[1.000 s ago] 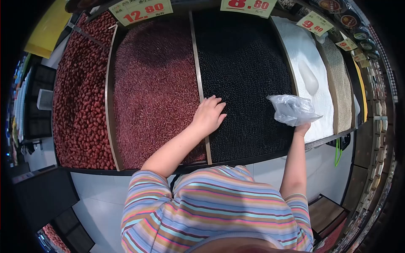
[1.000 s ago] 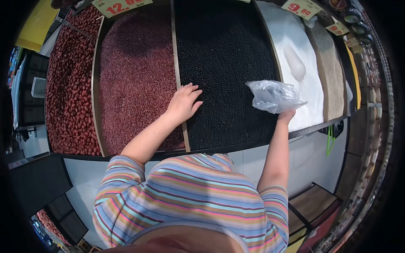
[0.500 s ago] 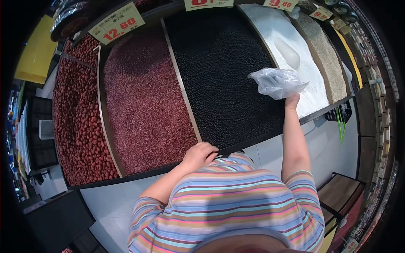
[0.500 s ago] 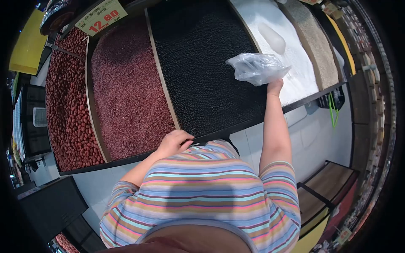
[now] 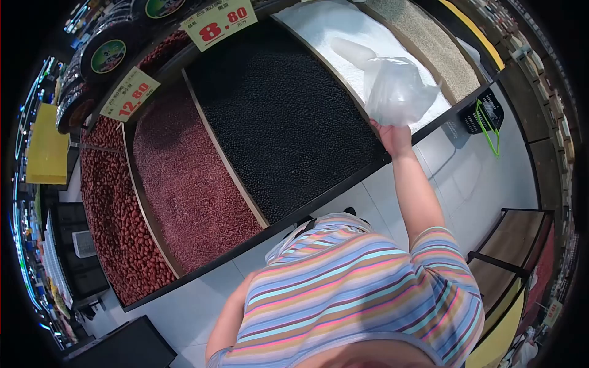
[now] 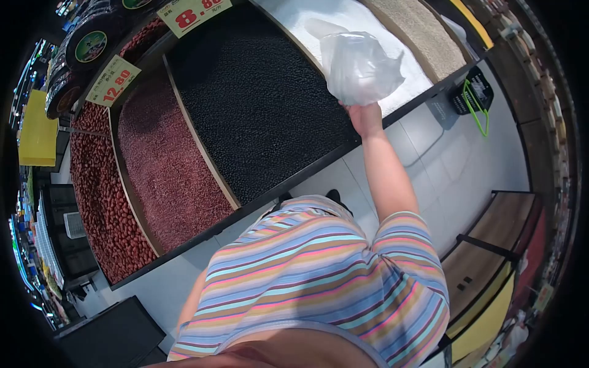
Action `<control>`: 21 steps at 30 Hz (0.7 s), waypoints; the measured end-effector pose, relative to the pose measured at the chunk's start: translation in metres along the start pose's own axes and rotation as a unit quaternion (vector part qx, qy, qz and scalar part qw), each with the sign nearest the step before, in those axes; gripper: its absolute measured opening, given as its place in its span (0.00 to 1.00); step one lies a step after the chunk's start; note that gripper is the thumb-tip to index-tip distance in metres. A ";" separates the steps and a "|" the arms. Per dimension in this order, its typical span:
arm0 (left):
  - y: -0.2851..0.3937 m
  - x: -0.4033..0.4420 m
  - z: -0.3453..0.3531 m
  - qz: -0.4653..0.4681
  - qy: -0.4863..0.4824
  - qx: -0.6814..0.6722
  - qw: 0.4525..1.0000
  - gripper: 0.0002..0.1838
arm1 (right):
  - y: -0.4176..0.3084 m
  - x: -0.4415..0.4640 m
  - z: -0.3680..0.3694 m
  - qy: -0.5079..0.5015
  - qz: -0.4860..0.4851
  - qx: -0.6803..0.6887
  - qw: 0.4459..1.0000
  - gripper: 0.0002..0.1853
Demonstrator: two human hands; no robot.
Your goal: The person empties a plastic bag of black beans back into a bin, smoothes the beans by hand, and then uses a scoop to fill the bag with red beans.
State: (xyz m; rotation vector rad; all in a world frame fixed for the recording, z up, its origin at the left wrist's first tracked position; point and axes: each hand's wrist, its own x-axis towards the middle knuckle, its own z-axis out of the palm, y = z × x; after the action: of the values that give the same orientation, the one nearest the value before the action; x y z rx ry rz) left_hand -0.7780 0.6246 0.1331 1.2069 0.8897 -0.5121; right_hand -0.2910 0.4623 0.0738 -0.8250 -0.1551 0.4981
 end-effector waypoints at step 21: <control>0.029 0.027 0.103 -0.017 -0.072 0.102 0.992 0.16 | -0.098 -0.278 -0.143 -0.280 0.557 -0.208 0.754 0.15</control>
State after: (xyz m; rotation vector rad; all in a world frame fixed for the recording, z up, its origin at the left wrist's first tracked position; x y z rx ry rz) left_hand -0.7079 0.5388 0.1374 1.3237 0.7494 -0.7217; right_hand -0.4526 0.1771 0.0657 -1.1411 -0.3317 1.9158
